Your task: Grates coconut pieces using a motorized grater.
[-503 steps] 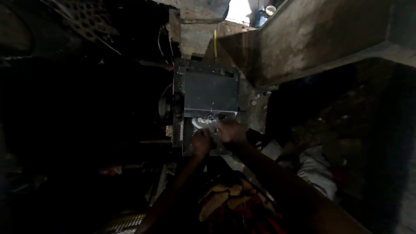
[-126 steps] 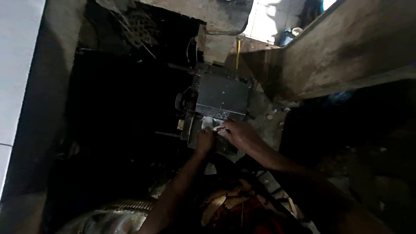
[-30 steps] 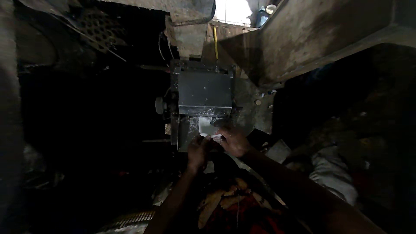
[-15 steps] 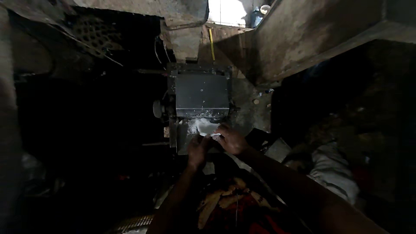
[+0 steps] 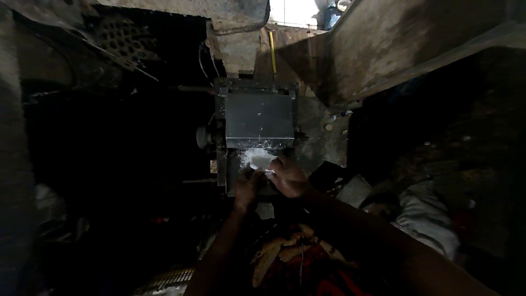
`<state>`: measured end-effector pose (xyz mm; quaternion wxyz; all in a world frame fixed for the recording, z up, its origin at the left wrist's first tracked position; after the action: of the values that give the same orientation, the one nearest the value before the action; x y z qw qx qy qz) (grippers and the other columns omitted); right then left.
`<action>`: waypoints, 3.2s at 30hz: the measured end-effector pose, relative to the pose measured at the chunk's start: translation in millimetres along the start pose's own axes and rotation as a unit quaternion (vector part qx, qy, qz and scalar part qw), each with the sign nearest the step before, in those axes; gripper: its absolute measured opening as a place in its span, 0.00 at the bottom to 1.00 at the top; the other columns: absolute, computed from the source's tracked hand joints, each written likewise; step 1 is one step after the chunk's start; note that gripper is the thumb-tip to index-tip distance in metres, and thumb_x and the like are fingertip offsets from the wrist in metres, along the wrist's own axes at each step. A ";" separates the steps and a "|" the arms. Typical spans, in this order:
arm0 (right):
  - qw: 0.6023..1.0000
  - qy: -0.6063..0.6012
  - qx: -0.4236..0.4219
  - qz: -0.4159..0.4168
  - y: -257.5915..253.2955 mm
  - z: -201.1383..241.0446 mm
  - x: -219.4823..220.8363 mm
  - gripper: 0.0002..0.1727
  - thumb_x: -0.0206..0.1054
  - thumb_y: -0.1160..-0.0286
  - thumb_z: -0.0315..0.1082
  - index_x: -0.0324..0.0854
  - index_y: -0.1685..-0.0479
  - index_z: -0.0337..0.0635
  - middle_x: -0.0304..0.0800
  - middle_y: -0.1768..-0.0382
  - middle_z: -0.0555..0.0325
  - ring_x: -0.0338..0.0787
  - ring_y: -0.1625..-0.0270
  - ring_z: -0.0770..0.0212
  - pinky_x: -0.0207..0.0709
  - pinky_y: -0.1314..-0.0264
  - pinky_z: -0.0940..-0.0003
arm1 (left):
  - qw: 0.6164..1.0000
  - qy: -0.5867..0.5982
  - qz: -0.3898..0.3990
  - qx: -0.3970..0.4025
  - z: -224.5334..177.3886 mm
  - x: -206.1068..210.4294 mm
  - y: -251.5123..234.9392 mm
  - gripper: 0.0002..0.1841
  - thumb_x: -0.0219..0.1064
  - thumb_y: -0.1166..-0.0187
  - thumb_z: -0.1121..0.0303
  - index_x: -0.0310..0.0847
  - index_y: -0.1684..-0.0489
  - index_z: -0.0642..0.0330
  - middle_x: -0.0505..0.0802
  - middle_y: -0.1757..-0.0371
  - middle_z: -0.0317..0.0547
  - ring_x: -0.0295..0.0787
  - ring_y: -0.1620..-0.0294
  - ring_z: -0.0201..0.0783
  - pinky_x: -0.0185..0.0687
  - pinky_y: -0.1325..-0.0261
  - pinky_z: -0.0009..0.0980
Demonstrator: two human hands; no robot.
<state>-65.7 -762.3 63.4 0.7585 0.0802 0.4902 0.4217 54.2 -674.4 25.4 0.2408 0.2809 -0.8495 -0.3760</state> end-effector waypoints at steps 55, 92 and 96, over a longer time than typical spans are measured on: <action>0.975 0.061 0.203 0.068 -26.9 -8.3 -17.4 0.11 0.67 0.22 0.35 0.84 0.47 0.41 0.90 0.46 0.43 0.90 0.41 0.40 0.84 0.43 0.37 | 0.963 -0.243 -0.087 -0.070 -11.4 25.7 -29.3 0.15 0.72 0.21 0.68 0.78 0.43 0.64 0.95 0.63 0.50 0.96 0.70 0.41 0.96 0.64 0.38; 0.974 -0.030 0.226 -0.001 -14.8 5.9 22.8 0.19 0.68 0.19 0.39 0.81 0.33 0.43 0.89 0.40 0.43 0.90 0.38 0.42 0.84 0.36 0.40 | 0.862 -0.500 0.055 0.069 -30.2 -8.4 -10.1 0.17 0.65 0.16 0.53 0.88 0.45 0.57 0.94 0.55 0.49 0.92 0.54 0.45 0.87 0.45 0.51; 0.989 0.007 0.151 0.004 -22.4 4.2 32.6 0.19 0.69 0.19 0.41 0.82 0.35 0.42 0.88 0.40 0.42 0.89 0.37 0.41 0.83 0.36 0.39 | 0.859 -0.504 0.058 0.071 -27.3 -18.9 -1.3 0.22 0.64 0.15 0.50 0.84 0.38 0.59 0.93 0.52 0.52 0.93 0.52 0.46 0.89 0.43 0.51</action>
<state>-44.4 -751.8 31.5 0.7324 0.1929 0.5532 0.3469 85.3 -676.4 37.0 -0.2196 0.0198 -0.8941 -0.3898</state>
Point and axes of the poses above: each hand's wrist, its own y-axis away from the middle knuckle, its own x-axis out of the palm, z = x × y, the point moved 5 cm from there along -y, towards the middle knuckle
